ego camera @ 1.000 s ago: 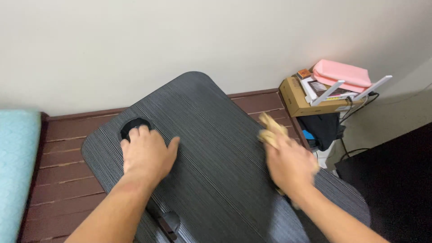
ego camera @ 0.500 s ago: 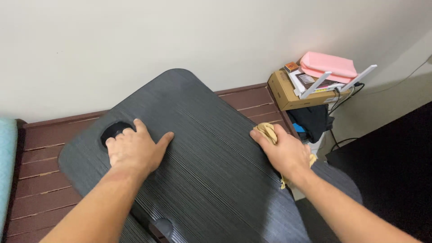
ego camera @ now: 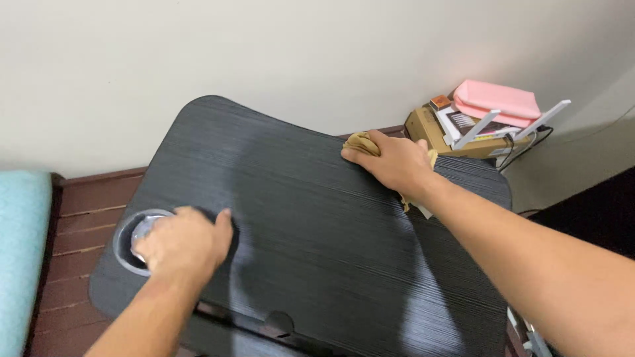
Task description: Wiping down both the top and underside of a small portable folding table using a cloth.
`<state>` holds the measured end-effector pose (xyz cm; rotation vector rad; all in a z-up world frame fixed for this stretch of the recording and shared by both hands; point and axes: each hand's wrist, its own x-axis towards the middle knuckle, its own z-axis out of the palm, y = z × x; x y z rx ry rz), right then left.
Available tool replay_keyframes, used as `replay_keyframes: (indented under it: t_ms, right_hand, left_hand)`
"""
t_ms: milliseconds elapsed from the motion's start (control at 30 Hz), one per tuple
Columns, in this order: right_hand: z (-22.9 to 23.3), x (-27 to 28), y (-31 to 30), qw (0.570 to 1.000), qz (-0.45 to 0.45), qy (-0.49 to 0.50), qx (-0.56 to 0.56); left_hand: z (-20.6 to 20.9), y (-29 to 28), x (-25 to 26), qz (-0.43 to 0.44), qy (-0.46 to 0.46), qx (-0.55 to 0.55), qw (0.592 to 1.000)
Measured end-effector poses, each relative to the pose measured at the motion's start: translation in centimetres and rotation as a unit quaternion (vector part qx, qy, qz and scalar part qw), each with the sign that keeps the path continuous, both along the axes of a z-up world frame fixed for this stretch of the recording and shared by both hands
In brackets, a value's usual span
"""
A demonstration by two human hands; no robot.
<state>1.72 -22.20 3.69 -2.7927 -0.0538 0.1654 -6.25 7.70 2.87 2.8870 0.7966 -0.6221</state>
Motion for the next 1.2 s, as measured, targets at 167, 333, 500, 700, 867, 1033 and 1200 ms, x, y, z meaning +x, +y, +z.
replay_keyframes:
  t_ms: [167,333,500,700,867,1033,1200]
  right_hand:
    - [-1.8,1.3,0.4,1.000,-0.020,0.001,0.009]
    - [-3.4,2.1,-1.5,1.000,-0.013,0.008,-0.009]
    - [-3.0,2.6,-1.4,1.000,-0.018,0.004,0.016]
    - [-3.4,3.2,-1.1,0.999,-0.029,0.016,0.000]
    - [-5.5,4.3,-2.0,1.000,-0.024,-0.009,-0.006]
    - [-7.6,4.6,-2.3,0.998,-0.012,-0.046,-0.042]
    - [-8.8,1.8,-0.5,0.984,-0.036,-0.167,-0.060]
  left_hand:
    - [-2.5,-2.0,2.8,-0.061,-0.097,-0.012,0.993]
    - [-2.3,-1.4,3.1,-0.102,-0.081,0.069,0.989]
    - [-3.8,1.7,3.2,-0.182,-0.108,0.063,0.975]
    - [-4.1,2.1,2.0,-0.156,-0.207,0.020,0.966]
    - [-2.4,1.7,2.5,-0.103,-0.230,-0.017,0.968]
    - [-2.7,2.0,4.4,-0.061,-0.164,-0.032,0.984]
    - [-7.0,3.2,4.9,-0.185,-0.221,0.037,0.957]
